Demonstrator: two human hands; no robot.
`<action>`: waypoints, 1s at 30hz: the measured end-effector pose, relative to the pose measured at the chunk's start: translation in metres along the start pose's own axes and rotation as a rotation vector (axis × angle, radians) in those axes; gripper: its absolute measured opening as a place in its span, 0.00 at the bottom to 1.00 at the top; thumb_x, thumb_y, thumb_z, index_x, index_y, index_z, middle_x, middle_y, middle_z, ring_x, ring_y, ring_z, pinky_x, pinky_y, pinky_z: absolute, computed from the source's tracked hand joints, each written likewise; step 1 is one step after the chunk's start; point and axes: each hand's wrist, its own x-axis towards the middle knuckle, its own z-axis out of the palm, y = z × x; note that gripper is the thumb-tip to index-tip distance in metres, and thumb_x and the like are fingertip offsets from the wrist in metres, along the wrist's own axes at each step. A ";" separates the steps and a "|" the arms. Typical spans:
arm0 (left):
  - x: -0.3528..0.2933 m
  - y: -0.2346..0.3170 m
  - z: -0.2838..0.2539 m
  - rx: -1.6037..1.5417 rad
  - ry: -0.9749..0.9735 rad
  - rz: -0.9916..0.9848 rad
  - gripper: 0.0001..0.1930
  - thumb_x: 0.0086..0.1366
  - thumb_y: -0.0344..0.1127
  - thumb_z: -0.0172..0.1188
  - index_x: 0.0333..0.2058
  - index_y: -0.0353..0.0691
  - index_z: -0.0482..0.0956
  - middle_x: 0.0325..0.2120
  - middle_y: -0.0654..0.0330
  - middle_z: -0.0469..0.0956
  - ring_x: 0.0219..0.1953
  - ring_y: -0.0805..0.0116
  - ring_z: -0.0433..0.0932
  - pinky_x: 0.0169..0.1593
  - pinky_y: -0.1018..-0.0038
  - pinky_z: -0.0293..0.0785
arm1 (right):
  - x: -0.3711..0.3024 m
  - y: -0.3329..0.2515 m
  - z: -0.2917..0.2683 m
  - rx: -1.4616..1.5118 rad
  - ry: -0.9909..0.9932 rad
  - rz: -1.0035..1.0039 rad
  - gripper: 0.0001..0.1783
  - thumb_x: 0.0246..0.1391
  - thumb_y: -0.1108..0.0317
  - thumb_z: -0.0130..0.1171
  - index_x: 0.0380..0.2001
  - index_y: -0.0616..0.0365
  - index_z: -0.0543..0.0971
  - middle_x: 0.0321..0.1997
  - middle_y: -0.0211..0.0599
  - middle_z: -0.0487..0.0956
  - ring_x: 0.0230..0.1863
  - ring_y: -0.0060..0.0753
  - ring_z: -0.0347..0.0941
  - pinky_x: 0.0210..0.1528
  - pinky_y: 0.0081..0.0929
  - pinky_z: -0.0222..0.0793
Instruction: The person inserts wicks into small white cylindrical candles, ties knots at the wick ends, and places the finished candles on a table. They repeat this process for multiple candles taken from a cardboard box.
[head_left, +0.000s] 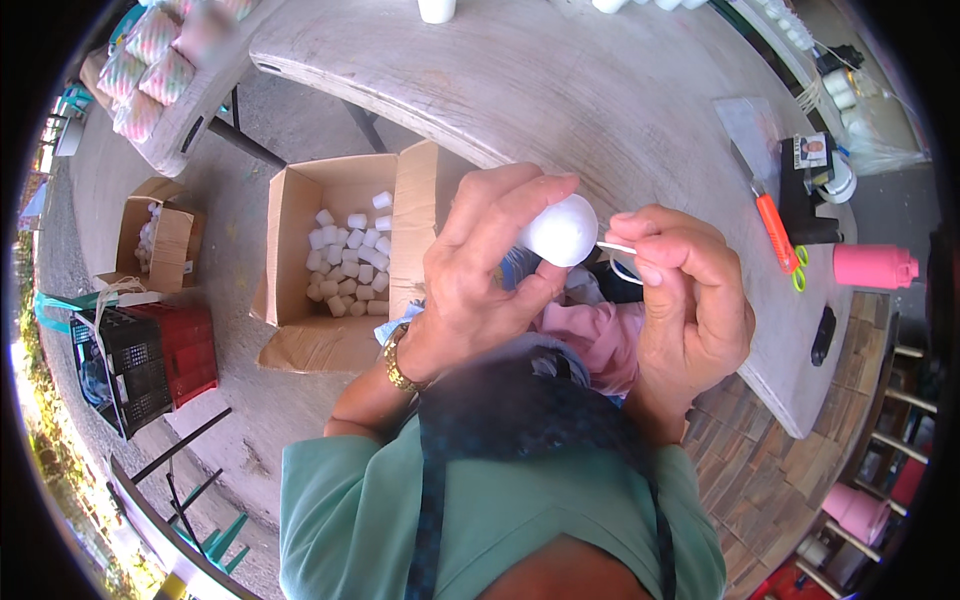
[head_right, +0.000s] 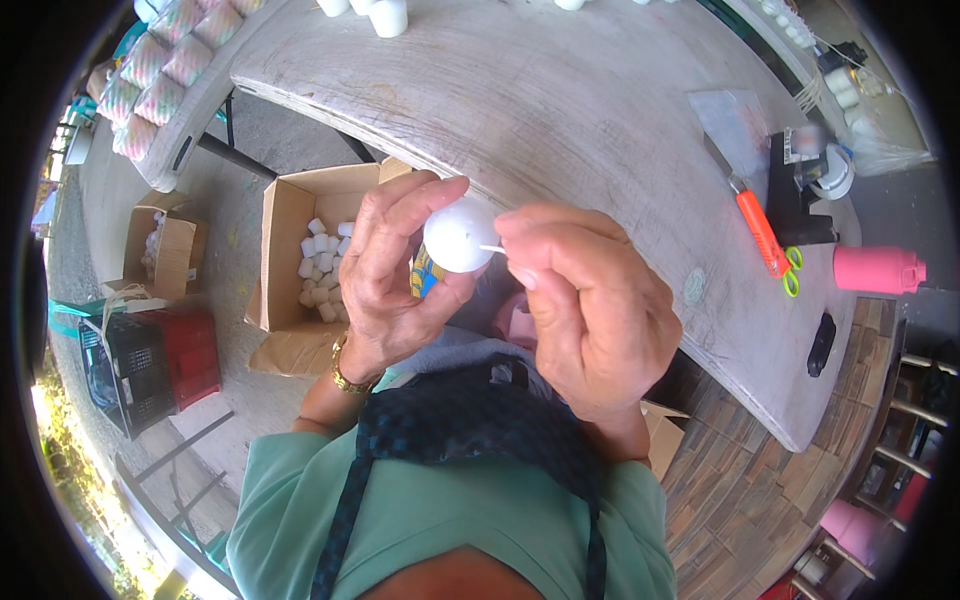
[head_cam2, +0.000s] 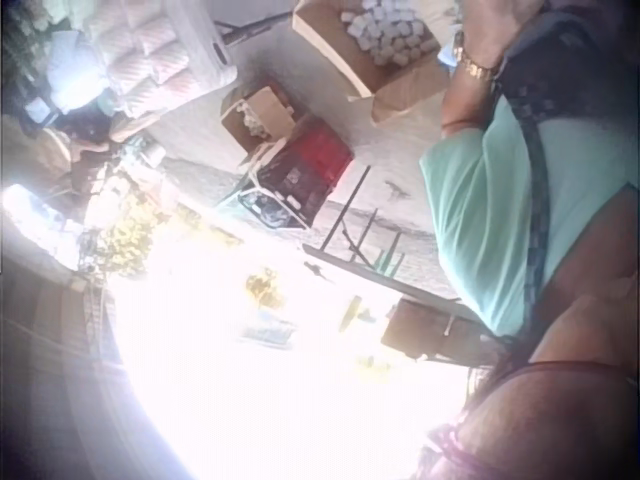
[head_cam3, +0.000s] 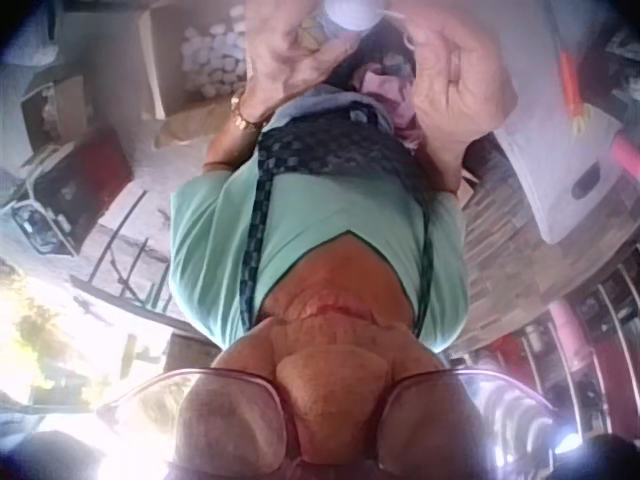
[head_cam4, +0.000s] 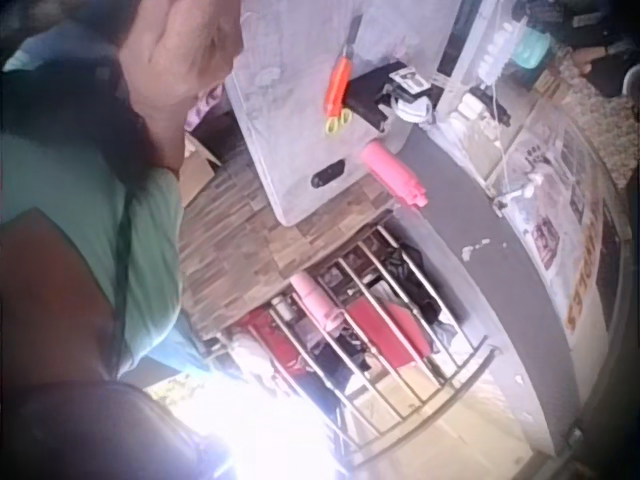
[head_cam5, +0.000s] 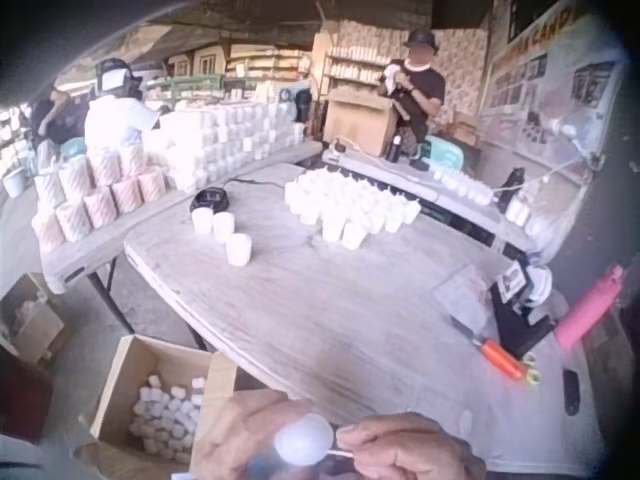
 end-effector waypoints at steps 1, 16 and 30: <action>0.000 0.002 0.001 0.002 -0.010 0.004 0.28 0.43 0.21 0.67 0.48 0.39 0.76 0.42 0.52 0.73 0.42 0.57 0.75 0.43 0.71 0.74 | 0.000 0.001 -0.001 -0.012 0.000 -0.015 0.07 0.52 0.84 0.55 0.36 0.69 0.73 0.33 0.50 0.79 0.30 0.36 0.77 0.31 0.25 0.75; 0.002 -0.001 0.003 -1.024 -0.069 -0.578 0.28 0.62 0.36 0.60 0.58 0.30 0.62 0.50 0.47 0.71 0.48 0.62 0.76 0.50 0.72 0.76 | -0.003 0.003 -0.003 -0.032 0.070 0.000 0.07 0.53 0.84 0.55 0.36 0.70 0.74 0.32 0.49 0.79 0.32 0.37 0.77 0.32 0.25 0.76; 0.002 0.011 -0.003 -1.616 -0.119 -1.039 0.22 0.68 0.53 0.50 0.51 0.43 0.69 0.46 0.58 0.76 0.50 0.71 0.76 0.47 0.57 0.75 | 0.001 0.003 0.005 -0.259 -0.034 -0.164 0.07 0.52 0.83 0.56 0.36 0.67 0.74 0.35 0.48 0.76 0.34 0.36 0.75 0.32 0.26 0.76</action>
